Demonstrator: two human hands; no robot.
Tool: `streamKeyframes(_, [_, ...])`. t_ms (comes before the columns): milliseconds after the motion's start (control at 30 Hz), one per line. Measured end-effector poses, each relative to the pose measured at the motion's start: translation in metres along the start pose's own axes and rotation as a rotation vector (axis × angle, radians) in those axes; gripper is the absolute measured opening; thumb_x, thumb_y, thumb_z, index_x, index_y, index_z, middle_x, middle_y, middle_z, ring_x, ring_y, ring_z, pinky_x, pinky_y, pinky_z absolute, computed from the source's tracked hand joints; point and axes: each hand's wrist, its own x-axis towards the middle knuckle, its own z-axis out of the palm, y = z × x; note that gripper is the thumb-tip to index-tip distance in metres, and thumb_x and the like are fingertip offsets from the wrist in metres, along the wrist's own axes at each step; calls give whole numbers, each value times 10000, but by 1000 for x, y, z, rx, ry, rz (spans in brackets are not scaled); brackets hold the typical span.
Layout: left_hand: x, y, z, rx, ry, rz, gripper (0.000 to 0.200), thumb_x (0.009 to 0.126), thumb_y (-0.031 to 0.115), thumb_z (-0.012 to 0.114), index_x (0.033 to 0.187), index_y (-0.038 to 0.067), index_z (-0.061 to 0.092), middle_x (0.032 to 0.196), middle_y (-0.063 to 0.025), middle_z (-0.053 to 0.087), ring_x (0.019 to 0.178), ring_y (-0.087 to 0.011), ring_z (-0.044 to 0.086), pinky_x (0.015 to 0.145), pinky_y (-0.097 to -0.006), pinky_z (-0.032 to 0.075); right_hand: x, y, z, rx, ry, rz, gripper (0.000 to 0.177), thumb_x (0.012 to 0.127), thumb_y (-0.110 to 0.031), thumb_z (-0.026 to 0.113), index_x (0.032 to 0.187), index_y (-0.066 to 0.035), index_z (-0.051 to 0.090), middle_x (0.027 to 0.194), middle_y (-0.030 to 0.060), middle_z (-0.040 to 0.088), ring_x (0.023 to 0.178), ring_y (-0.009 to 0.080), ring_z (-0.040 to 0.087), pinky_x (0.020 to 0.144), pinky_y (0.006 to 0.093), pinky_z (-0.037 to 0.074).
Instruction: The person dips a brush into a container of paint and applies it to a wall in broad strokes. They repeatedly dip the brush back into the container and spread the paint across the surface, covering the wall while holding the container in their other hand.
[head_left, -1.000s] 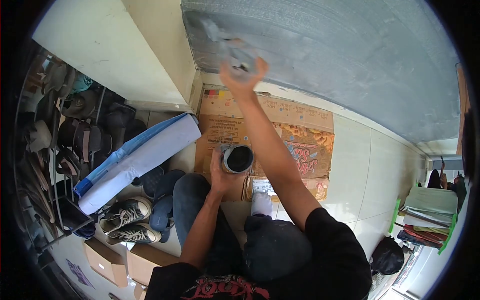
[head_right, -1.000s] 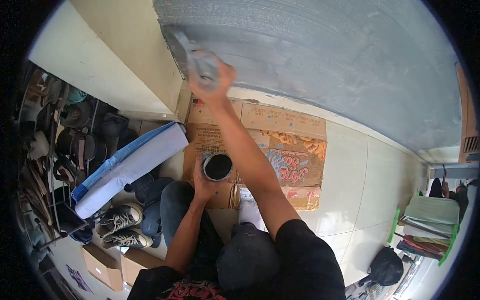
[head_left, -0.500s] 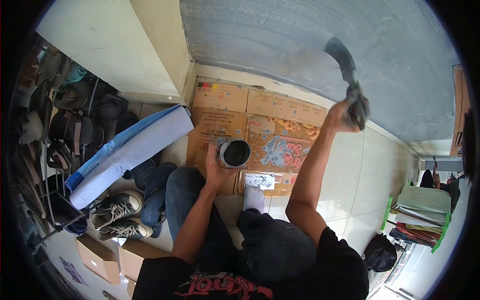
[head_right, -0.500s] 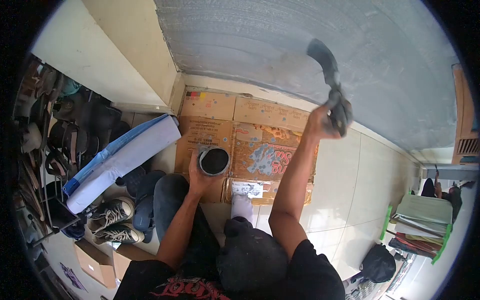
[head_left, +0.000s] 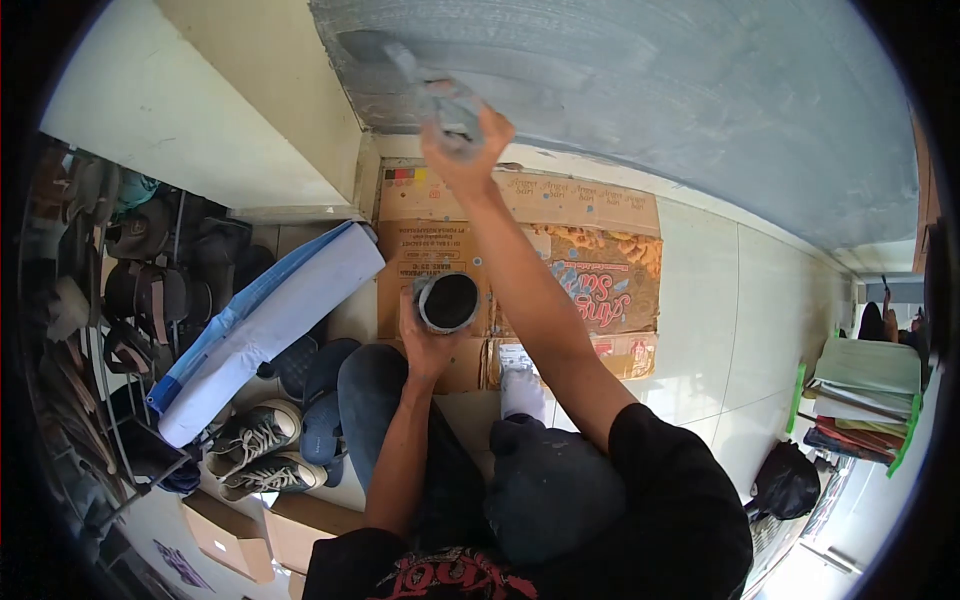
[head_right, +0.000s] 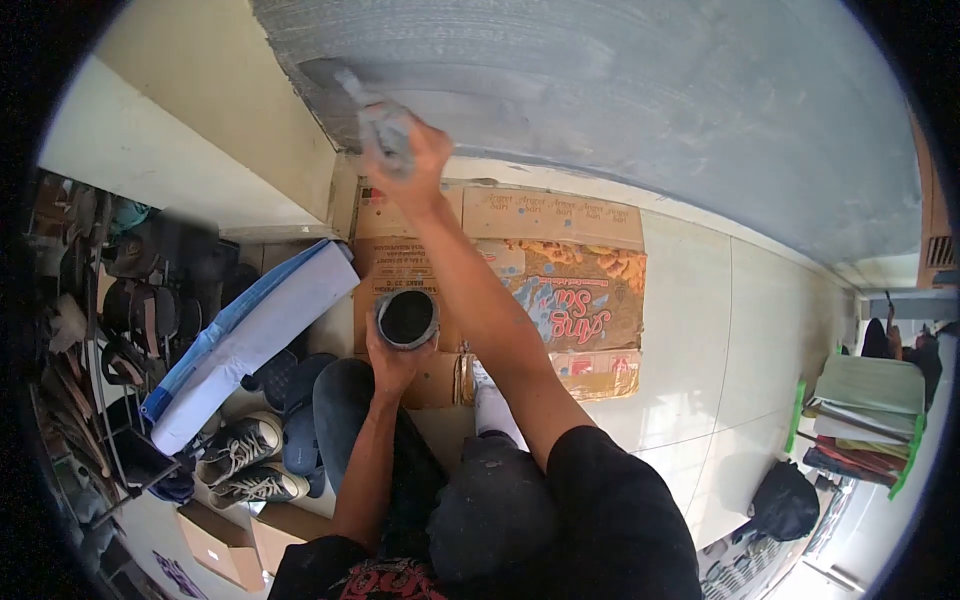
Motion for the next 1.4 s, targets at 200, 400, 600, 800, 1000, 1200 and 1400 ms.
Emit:
streamKeyframes(200, [0, 11, -1, -35, 20, -17, 757, 592, 26, 910, 1212, 16, 477, 1112, -155, 634, 1022, -288, 656, 883, -381, 537, 2, 26, -130, -460, 89, -215, 131, 767, 61, 744, 866, 30, 664, 859, 130, 740, 755, 164, 707, 636, 276, 552])
streamKeyframes(400, [-4, 14, 10, -37, -2, 17, 697, 638, 3, 870, 1231, 3, 504, 1146, -135, 640, 1055, -239, 646, 916, -367, 528, 13, 24, -250, -691, 177, -191, 73, 844, 112, 687, 867, 76, 628, 939, 169, 722, 859, 231, 715, 711, 290, 597])
streamKeyframes(600, [-5, 7, 6, -18, 5, 23, 682, 642, 9, 871, 1215, 8, 501, 1147, -140, 642, 1067, -235, 645, 925, -364, 527, 7, -23, -198, -73, 453, 391, 104, 908, 9, 680, 952, 71, 608, 1007, 174, 698, 898, 270, 705, 755, 362, 651])
streamKeyframes(800, [-4, -2, 0, -48, 55, -50, 871, 538, 59, 942, 1264, -2, 467, 1150, -174, 620, 1068, -305, 636, 913, -406, 527, -9, -23, -131, 748, 425, 1326, 407, 1031, -326, 550, 1238, 22, 510, 1204, 169, 588, 991, 324, 660, 936, 441, 593])
streamKeyframes(1000, [-3, 3, 0, -39, 104, -37, 833, 549, 55, 932, 1247, -12, 482, 1140, -169, 622, 1069, -307, 635, 909, -408, 526, -15, -53, -147, 73, -50, 1180, 347, 1042, -302, 532, 1166, 17, 590, 1064, 125, 641, 955, 221, 661, 765, 353, 625])
streamKeyframes(1200, [-3, 13, -1, 5, 73, -3, 702, 640, 66, 894, 1221, 15, 504, 1147, -141, 637, 1068, -245, 644, 932, -364, 522, 3, -84, -202, -15, -515, 1107, 319, 1013, -254, 600, 1147, 32, 641, 943, 119, 708, 655, 160, 670, 586, 277, 561])
streamKeyframes(1400, [-3, 22, 2, -109, 70, -22, 738, 629, 67, 901, 1246, 22, 497, 1176, -147, 622, 1098, -257, 630, 941, -379, 514, -22, -82, -231, 60, -561, 999, 150, 985, -162, 640, 1012, -15, 643, 912, 53, 656, 802, 130, 641, 638, 288, 584])
